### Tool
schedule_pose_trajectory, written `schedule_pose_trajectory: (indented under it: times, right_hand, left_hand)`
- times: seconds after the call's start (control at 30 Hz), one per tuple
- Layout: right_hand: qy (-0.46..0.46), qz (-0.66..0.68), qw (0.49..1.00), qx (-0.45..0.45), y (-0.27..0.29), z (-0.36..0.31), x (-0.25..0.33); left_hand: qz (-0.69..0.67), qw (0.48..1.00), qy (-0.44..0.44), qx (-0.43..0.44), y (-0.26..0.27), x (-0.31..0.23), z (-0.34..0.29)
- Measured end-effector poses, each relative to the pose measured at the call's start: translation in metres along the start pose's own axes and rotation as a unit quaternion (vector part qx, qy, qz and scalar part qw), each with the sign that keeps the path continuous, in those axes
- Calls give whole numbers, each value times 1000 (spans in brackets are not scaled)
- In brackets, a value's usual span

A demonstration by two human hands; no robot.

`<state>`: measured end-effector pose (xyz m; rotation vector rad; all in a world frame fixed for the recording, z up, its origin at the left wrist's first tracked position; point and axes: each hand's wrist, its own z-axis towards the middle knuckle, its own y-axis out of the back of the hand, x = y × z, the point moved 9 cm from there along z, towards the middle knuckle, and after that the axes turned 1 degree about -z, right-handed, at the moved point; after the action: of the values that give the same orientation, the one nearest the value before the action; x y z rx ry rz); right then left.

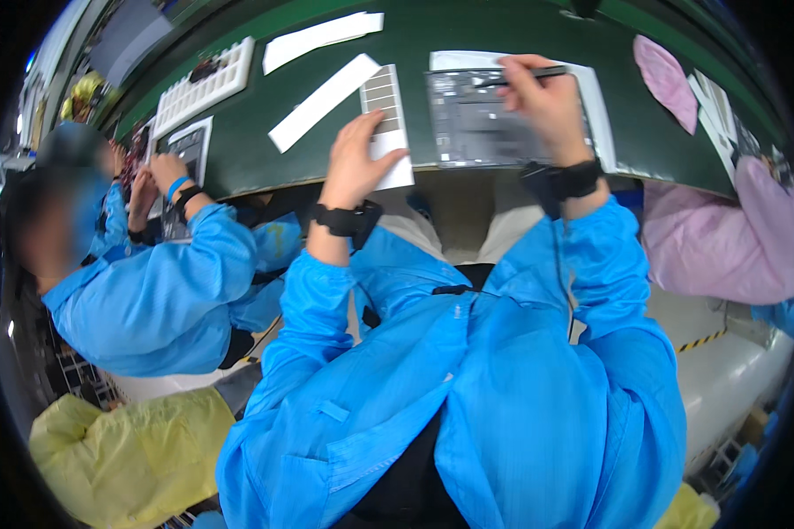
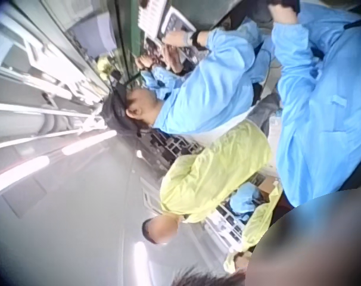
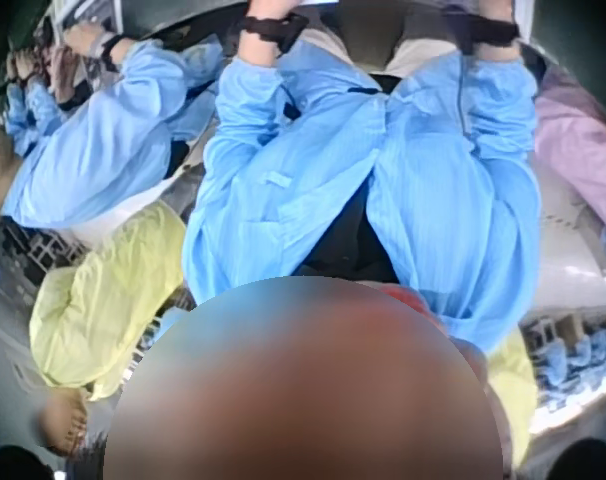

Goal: Assembling a flat electronic component by applying stickers or labels and checking the surface with a tool.

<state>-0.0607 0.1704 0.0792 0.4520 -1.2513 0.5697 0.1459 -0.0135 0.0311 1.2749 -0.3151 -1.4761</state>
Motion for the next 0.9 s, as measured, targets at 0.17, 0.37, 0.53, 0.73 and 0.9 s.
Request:
schedule_pose_trajectory:
  times: [0.17, 0.37, 0.53, 0.73, 0.9]
  right_hand:
    - [-64, -8, 994, -84, 195, -28, -40]
    - [-113, -47, 992, -29, 194, -54, -62]
    - [-83, -80, 993, -5, 183, -42, -68]
    - [-62, -141, 988, -2, 178, -46, -49]
    - [-15, -174, 984, -18, 178, -47, -48]
  left_hand:
    - [91, 992, -15, 88, -3, 4, 22]
    - [27, 990, -136, 28, -25, -129, 30]
    - [-93, 977, -172, 87, -105, -213, 26]
    - [-101, 970, -191, 109, -153, -237, 32]
    - [-75, 975, -176, 112, -170, -228, 26]
